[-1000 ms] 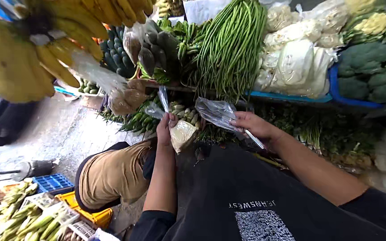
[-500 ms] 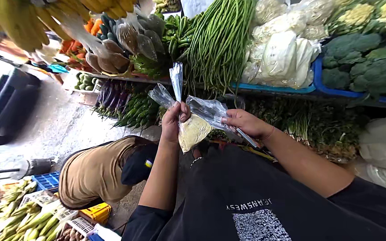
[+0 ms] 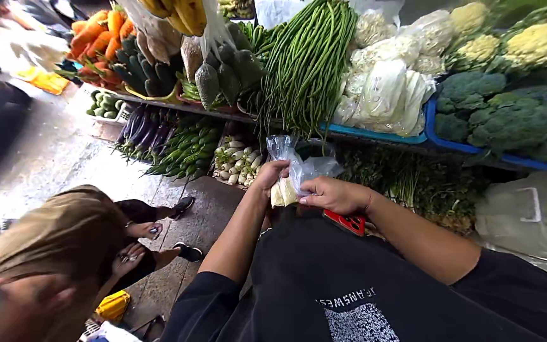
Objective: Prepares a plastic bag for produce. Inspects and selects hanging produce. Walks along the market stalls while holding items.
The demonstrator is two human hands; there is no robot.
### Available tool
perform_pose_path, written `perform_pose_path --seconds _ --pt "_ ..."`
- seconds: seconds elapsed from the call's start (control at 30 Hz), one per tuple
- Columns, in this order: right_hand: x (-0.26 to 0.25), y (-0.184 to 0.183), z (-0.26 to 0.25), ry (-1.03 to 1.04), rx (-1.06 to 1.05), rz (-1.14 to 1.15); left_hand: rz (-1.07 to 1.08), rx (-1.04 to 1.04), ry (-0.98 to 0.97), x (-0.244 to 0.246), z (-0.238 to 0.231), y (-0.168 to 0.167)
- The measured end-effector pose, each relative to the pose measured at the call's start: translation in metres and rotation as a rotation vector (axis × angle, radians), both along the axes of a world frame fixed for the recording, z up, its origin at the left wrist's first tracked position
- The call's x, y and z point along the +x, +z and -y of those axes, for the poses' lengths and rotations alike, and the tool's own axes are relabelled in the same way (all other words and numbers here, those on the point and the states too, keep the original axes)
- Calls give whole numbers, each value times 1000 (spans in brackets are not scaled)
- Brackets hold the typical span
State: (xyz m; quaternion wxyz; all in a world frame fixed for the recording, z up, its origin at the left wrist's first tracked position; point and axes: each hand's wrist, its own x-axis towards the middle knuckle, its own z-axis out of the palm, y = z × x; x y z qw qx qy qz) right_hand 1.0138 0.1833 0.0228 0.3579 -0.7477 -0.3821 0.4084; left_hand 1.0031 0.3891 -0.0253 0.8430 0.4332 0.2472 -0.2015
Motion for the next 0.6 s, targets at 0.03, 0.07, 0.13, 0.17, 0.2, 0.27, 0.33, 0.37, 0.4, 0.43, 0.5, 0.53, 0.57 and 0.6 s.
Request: perform_pose_path --seconds 0.03,0.07,0.13,0.17,0.2,0.27,0.33,0.37,0.4,0.43,0.5,0.53,0.57,0.6 --pt "-1 1 2 27 -26 -2 4 -11 68 4 -3 -11" --pt "-3 -1 3 29 -41 -13 16 -38 156 8 -6 -20" --pt "-5 -11 6 -58 -19 -95 47 -153 382 12 -11 -29" --pt "-5 -19 6 -143 27 -181 56 -213 505 13 -11 -25" --pt "-6 -26 7 -234 99 -286 58 -239 611 12 -9 -18" --pt "-8 -32 3 -348 257 -480 58 -122 771 14 1 -6" --pt "-8 -28 -4 -351 373 -653 96 103 809 14 16 -9" --pt "-8 -26 -8 -346 420 -714 157 216 764 10 22 -15" --pt "-6 -24 -10 -354 467 -752 229 348 692 7 26 -25" --pt "-2 -23 -12 -379 511 -771 267 482 601 5 27 -35" --pt "10 -24 -8 -490 555 -774 247 727 282 -3 18 -42" --pt "15 -25 -3 -556 560 -764 226 866 57 -8 10 -37" --pt "21 -27 6 -606 550 -752 217 1010 -175 -13 4 -28" --pt "27 -31 16 -651 534 -753 219 1144 -375 -16 -1 -15"
